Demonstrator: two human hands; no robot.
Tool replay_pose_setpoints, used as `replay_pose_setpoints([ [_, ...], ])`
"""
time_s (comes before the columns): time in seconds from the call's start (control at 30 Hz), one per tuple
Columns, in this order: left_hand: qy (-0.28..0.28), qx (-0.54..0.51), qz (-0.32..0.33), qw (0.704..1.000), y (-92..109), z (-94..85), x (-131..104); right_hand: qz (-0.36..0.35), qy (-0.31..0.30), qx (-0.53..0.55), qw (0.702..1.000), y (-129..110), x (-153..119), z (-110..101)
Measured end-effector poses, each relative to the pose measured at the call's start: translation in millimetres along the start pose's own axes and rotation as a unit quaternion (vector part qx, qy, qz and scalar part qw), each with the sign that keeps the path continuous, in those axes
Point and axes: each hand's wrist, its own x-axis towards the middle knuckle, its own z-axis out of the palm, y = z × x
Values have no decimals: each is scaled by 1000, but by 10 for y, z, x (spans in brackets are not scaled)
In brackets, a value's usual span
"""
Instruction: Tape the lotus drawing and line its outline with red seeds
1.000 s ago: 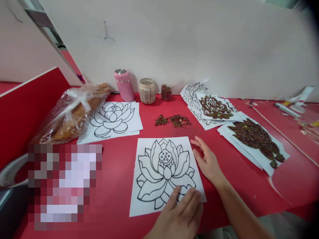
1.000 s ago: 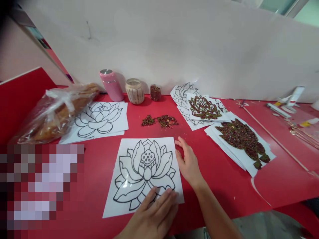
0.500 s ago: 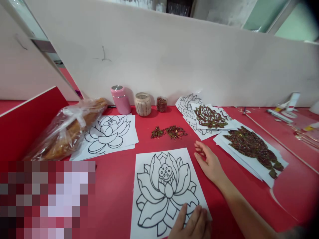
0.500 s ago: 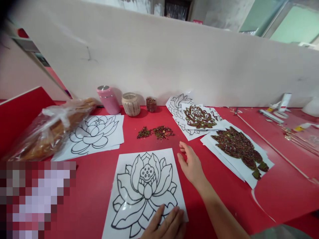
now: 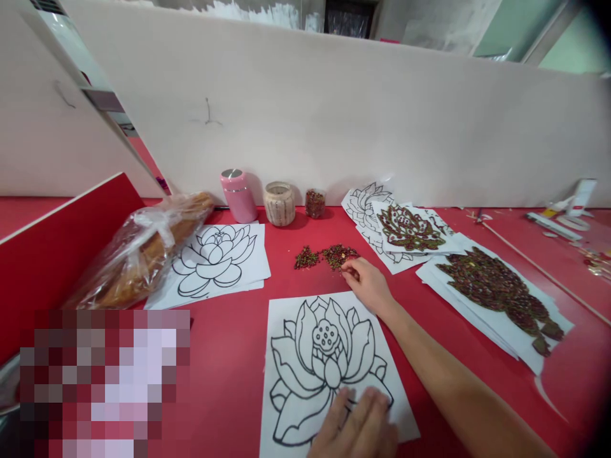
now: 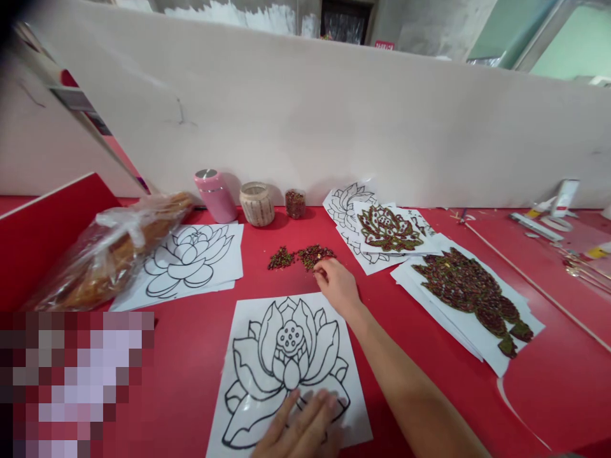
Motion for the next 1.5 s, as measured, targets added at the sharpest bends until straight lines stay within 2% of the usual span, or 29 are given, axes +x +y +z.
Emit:
replay_pose_setpoints([
  [0.1, -48, 1, 13, 999, -354, -315, -10, 3, -7, -29, 1000, -38, 46, 45],
  [0.2, -49, -8, -102, 994, -624, -539, -24, 13, -10, -55, 998, -46, 72, 75],
  [0.3, -45, -27, -189, 981, -777, -617, -21, 19, -17, -72, 997, -42, 87, 96],
  [0.47, -57, -37, -234, 970, -987, -551, 32, 26, -27, -87, 995, -54, 110, 95],
  [0.7, -33, -45, -293, 955, -1224, -379, 118, 47, -23, -78, 996, -111, 143, 105],
  [0.83, -9, -57, -318, 946, -1232, -288, 97, 53, 3, -24, 998, -151, 116, 80],
  [0.97, 4, -76, -337, 938, -1252, -228, 48, 69, 36, 85, 993, -195, 19, -16],
  [1.07, 17, -113, -392, 913, -1293, -213, 31, 100, 66, 194, 974, -217, -77, -60],
  [1.17, 27, -142, -430, 891, -1331, -216, 35, 147, 93, 299, 938, -216, -162, -45],
  [1.37, 28, -163, -450, 878, -1374, -207, 39, 212, 90, 450, 863, -196, -257, -7],
  [1.5, 22, -172, -461, 870, -1394, -179, 33, 232, 83, 496, 833, -223, -275, -13],
])
